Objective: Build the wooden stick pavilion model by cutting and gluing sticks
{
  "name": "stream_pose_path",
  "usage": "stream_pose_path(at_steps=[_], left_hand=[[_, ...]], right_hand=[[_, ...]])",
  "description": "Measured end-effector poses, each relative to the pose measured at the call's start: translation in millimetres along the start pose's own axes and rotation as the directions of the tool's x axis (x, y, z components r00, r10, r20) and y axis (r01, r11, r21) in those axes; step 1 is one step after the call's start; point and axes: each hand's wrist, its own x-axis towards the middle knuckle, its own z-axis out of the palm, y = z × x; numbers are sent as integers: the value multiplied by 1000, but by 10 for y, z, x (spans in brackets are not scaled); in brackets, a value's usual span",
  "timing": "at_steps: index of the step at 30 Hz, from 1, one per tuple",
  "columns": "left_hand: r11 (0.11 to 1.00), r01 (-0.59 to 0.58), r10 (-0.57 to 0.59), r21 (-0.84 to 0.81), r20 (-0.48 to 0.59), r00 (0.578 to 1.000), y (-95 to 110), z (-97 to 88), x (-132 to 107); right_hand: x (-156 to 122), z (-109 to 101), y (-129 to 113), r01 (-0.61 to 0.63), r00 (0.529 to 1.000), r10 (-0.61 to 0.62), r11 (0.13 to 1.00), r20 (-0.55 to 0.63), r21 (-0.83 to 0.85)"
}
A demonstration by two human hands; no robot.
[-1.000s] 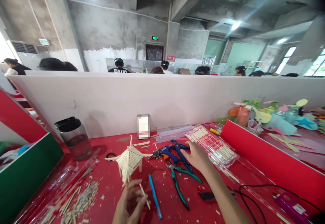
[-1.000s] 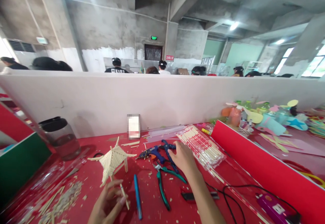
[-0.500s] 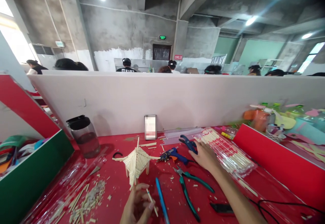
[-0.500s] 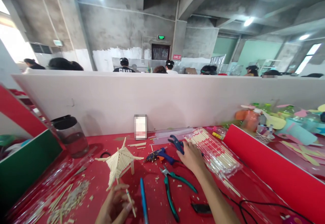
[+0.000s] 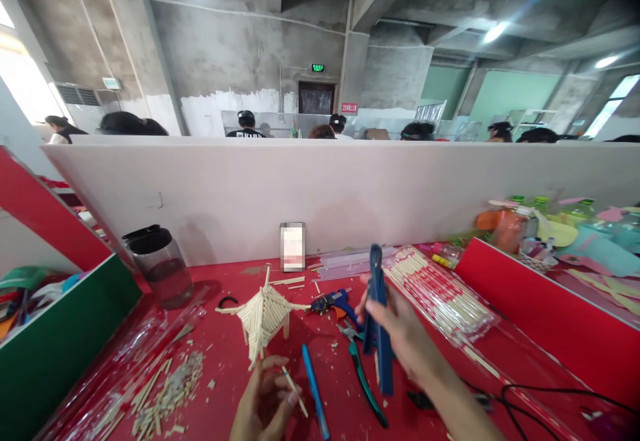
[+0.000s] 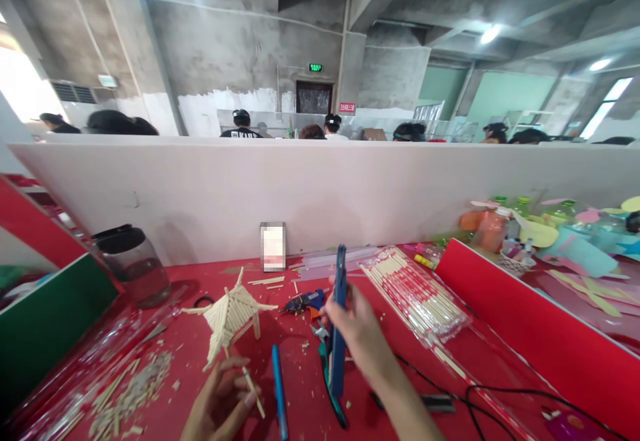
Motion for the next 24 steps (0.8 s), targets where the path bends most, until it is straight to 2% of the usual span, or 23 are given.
stream_pose_path(at_steps=[1,3,4,6,8,11,20,24], left_hand=[[1000,-1,1,3,-4,1000,3,-2,0],[1000,13,-13,15,28,1000,12,0,-6],[1000,19,-20,23,52,998,19,7,-13],[999,18,-20,31,72,997,33,37,-32],[1000,-22,22,20,7,1000,47,82,-55],[998,-63,65,25,-57,996,69,139,-81],[997,-71,72,23,-85,994,57,148,-101],[996,-67,73,66,-98,992,56,138,-109]], right_hand=[[-162,128,19,-84,996,79,986,42,143],[-437,349,91,-245,969,223,918,106,311],[-542,432,134,-315,948,280,895,150,316],[-683,542,214,-375,919,325,894,224,245],[-745,600,268,-379,910,330,908,251,179],[-756,655,309,-342,922,308,932,237,122],[-781,741,306,-322,923,305,946,235,36],[-773,723,276,-317,934,306,948,183,33]])
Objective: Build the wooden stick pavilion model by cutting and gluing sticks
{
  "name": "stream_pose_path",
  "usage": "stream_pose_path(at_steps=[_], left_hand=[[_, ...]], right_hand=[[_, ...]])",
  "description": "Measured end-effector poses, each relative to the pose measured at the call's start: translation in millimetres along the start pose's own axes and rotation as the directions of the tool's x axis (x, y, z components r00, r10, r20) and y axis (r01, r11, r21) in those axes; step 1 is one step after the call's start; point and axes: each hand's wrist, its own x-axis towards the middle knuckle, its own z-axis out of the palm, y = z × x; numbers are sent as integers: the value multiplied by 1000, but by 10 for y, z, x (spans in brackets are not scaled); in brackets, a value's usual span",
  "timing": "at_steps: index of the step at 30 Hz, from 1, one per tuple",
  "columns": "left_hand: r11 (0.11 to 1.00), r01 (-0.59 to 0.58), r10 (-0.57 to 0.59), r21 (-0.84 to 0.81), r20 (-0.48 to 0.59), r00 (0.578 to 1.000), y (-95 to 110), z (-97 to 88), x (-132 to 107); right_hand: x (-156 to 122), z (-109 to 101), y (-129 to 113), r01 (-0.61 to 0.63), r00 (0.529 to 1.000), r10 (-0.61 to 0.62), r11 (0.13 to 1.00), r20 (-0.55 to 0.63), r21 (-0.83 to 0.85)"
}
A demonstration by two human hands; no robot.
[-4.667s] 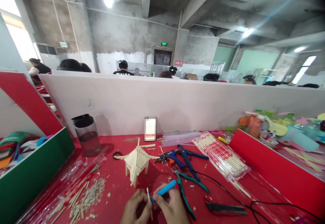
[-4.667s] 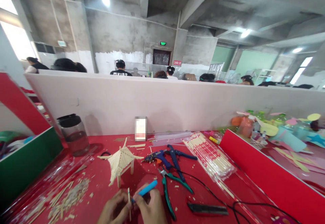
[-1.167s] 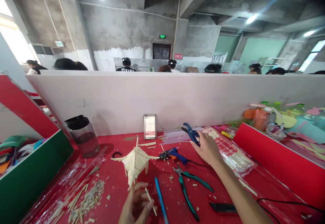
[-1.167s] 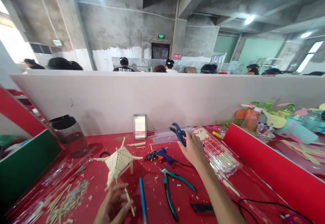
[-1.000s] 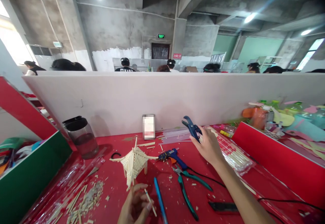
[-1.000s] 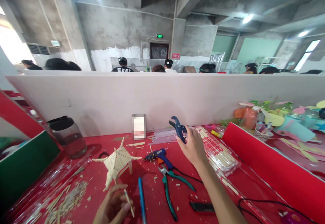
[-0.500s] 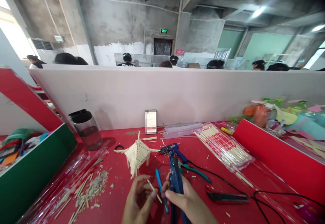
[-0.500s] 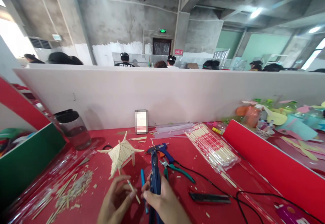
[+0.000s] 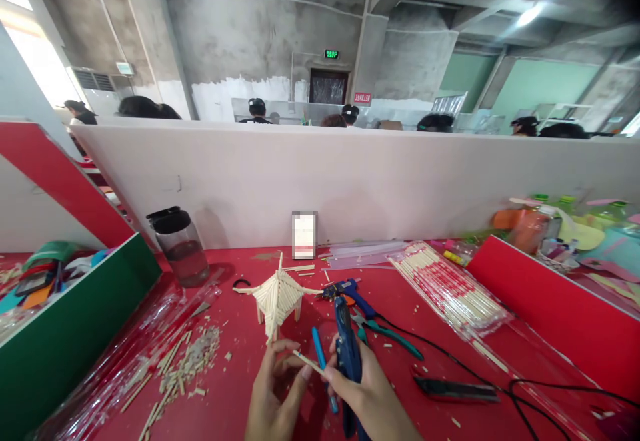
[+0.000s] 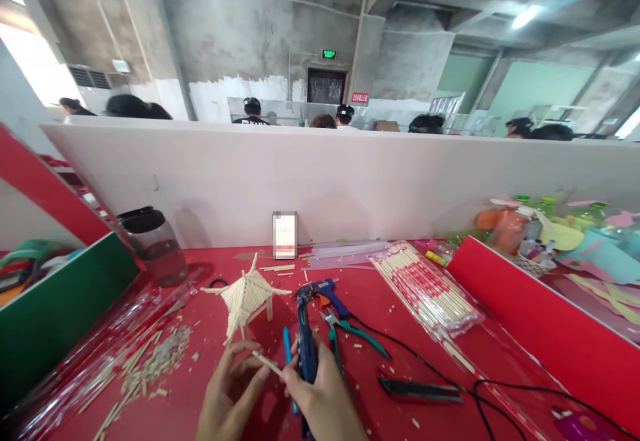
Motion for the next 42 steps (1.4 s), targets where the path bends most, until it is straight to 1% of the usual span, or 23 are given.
stream_pose_path(at_steps=[3,5,7,9,11,13,16,18,20,21,22,24,25,27,29,31,36,39,42], left_hand=[[997,-26,26,67,0,1000,31,-47,13],[991,-37,29,129,57,998,54,-95,30],[982,-43,19,186,126,992,66,-144,51],[973,-46,10,225,159,987,68,-185,70],[961,-63,20,268,160,987,72,-215,89],[936,-109,54,334,170,984,91,-232,108],[891,-181,103,416,202,974,142,-228,134],[876,-193,113,443,200,973,174,-211,142],[871,-187,120,455,173,978,193,-193,142],[871,-183,126,456,152,980,196,-186,141],[873,-181,138,452,128,982,196,-181,139],[882,-181,165,436,76,983,188,-176,139],[887,-177,173,426,49,984,181,-174,141],[899,-164,177,406,5,984,161,-169,148],[908,-148,168,391,-15,986,133,-158,156],[914,-148,163,378,-8,987,101,-142,158],[915,-147,145,375,34,989,54,-100,134],[916,-149,132,371,72,989,74,-80,119],[912,-150,125,382,92,988,102,-71,122]], right_hand=[[25,-66,-23,42,996,-44,999,-80,-18],[39,-125,-33,58,992,-60,998,-108,-16],[44,-173,-33,65,992,-64,998,-109,6],[44,-197,-25,69,992,-66,997,-109,24],[46,-195,-16,68,991,-63,997,-117,41],[56,-177,-14,61,990,-52,996,-130,68],[77,-155,-28,54,989,-37,992,-145,114],[76,-165,-47,42,988,-21,990,-152,132],[53,-202,-67,-4,993,23,985,-114,172],[34,-231,-74,-45,996,59,978,-66,204],[10,-265,-79,-93,995,97,967,-3,236],[-44,-343,-79,-188,978,156,946,136,264],[-72,-383,-75,-229,963,183,942,196,246],[-124,-455,-65,-295,926,241,943,292,156],[-167,-499,-59,-333,888,296,942,351,48],[-200,-500,-63,-327,872,308,945,379,-15],[-243,-361,-104,-258,876,260,964,405,-62],[-267,-264,-161,-256,887,281,960,368,-116],[-292,-178,-219,-230,907,281,955,314,-188]])
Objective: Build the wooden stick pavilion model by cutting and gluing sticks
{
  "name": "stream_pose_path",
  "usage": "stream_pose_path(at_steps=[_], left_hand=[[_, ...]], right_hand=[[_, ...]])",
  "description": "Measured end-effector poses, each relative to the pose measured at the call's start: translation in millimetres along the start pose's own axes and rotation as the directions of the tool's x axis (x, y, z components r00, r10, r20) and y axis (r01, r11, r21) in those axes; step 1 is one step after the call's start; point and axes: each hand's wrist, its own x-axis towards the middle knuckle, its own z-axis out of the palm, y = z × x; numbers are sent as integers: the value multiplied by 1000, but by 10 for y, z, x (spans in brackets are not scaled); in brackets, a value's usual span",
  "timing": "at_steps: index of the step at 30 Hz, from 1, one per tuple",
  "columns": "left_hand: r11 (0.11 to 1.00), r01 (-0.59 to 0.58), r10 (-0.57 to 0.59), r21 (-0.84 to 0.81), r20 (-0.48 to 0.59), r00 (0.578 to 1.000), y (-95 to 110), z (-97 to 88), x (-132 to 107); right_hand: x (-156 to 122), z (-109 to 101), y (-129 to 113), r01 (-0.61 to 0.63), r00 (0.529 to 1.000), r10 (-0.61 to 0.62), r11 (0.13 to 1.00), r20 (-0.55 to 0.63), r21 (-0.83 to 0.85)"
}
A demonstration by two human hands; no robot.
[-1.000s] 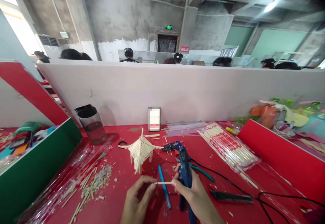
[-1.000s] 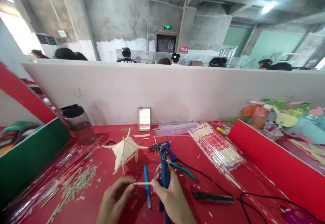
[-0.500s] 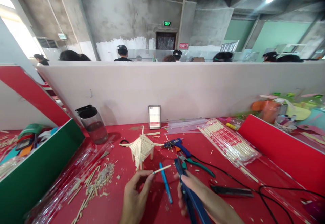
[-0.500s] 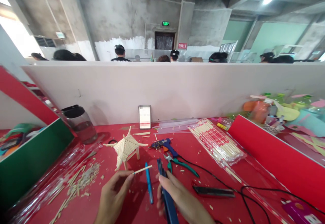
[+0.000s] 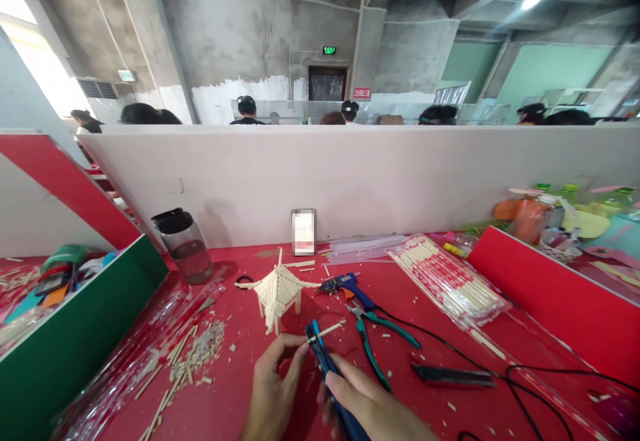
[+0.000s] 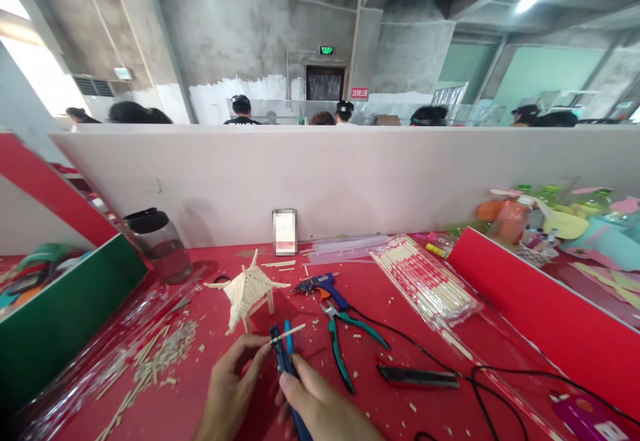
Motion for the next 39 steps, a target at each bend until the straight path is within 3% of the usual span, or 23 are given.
stream_pose_path(at_steps=[11,23,28,39], left_hand=[[998,-13,13,56,-5,1000,-94,-94,47],[1000,10,-10,-10,19,1000,9,-163,63],[995,51,-47,-83,51,998,26,-157,59],[995,50,-45,-83,64,997,38,-163,59]], right_hand=[[26,187,18,22,988,-38,994,-150,-103],[86,228,38,168,981,-171,985,-89,-36],[93,238,75,147,981,-153,987,-117,-61],[83,211,64,168,981,-172,985,-93,-49]])
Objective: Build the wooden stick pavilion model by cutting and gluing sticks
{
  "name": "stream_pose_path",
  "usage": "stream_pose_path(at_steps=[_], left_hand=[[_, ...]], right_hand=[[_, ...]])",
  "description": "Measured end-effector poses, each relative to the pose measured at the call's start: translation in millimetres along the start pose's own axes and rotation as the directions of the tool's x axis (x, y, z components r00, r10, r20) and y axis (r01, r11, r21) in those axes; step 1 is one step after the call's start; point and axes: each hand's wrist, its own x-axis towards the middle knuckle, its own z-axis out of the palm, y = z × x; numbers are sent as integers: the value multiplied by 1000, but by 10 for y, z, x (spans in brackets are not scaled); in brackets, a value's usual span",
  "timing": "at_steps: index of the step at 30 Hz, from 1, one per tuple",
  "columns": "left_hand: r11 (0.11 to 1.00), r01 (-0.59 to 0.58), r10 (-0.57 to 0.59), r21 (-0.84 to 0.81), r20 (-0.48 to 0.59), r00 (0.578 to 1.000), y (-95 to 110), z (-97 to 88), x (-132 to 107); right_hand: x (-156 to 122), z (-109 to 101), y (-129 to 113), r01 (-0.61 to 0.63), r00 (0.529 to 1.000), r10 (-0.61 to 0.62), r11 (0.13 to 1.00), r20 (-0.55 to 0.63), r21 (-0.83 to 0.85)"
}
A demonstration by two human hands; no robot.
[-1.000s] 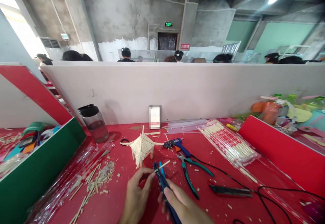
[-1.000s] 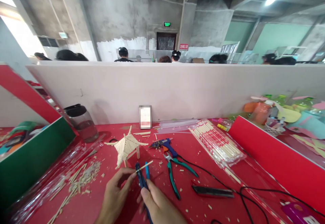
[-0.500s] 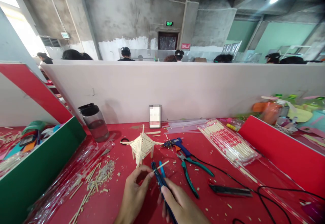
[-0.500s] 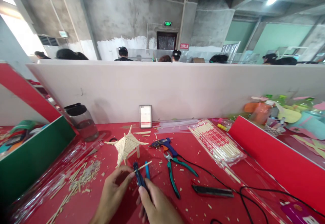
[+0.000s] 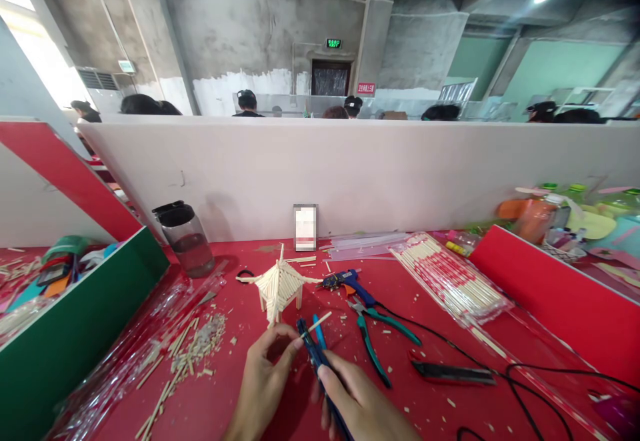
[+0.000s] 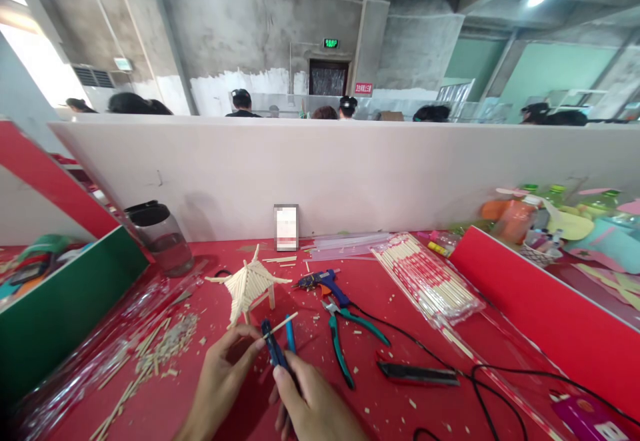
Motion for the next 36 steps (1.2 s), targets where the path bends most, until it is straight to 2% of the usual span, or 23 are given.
stream_pose_path(at_steps=[7,13,27,31,36], left_hand=[[999,-17,17,32,6,1000,12,-14,2],[999,-28,28,44,-3,1000,34,-18,6],[998,-13,13,69,-10,1000,56,-9,-14],[999,-2,3,47,-12,1000,60,-3,-9],[1000,6,-6,14,-4,1000,47,5,-2]], right_hand=[[-17,-16,13,16,1000,-16,1000,-1,-4],[-1,17,27,-50,998,48,997,-37,-51],[-7,23,33,-57,996,53,996,-78,-61],[-20,48,42,-118,990,111,990,-89,-72],[-21,66,32,-110,990,103,991,-93,-73]])
